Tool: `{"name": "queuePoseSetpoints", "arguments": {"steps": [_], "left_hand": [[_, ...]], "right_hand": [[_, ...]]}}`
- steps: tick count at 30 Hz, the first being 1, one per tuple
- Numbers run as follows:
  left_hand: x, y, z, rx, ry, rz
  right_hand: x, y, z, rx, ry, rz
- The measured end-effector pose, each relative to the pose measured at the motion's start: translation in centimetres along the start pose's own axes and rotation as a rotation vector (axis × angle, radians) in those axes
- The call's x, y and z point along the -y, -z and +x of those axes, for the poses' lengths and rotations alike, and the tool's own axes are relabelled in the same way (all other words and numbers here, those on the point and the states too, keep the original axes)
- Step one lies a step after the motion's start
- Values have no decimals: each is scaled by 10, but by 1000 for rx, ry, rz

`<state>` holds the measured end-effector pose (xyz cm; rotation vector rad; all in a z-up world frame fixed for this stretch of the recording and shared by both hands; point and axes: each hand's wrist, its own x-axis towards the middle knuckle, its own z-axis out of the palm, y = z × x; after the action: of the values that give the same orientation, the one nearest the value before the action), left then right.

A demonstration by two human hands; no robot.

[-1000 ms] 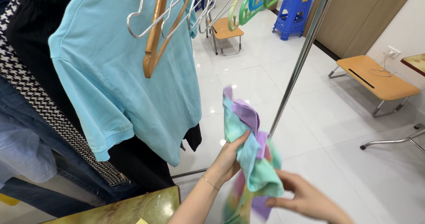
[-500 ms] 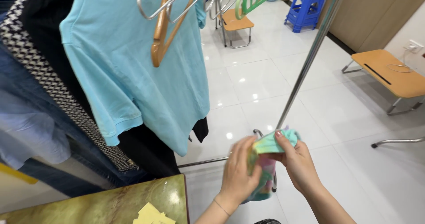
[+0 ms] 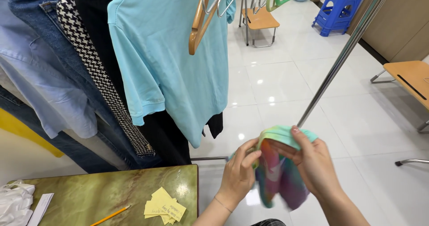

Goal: Hanging various folded garments onto a clothing rack using hangers

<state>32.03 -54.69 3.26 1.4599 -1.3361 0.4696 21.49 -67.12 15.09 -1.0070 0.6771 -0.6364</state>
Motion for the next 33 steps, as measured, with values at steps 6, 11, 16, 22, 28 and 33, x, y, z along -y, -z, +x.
{"name": "queuePoseSetpoints", "arguments": {"steps": [6,11,16,22,28,33], "left_hand": [[-6,6,-1,125,-17,207],[3,0,-5,218,229,220],[23,15,-21,179,265,175],[62,30,-29,344,769,512],[92,47,18,219,1023,621],[95,62,74,-83,697,329]], "right_hand": [[19,6,-9,-63,105,-23],[17,5,-11,-38,126,-7],[26,4,-13,-86,98,-53],[21,-9,-26,-38,2,-218],[4,44,-9,248,206,-875],[72,1,-19,382,-59,-1299]]}}
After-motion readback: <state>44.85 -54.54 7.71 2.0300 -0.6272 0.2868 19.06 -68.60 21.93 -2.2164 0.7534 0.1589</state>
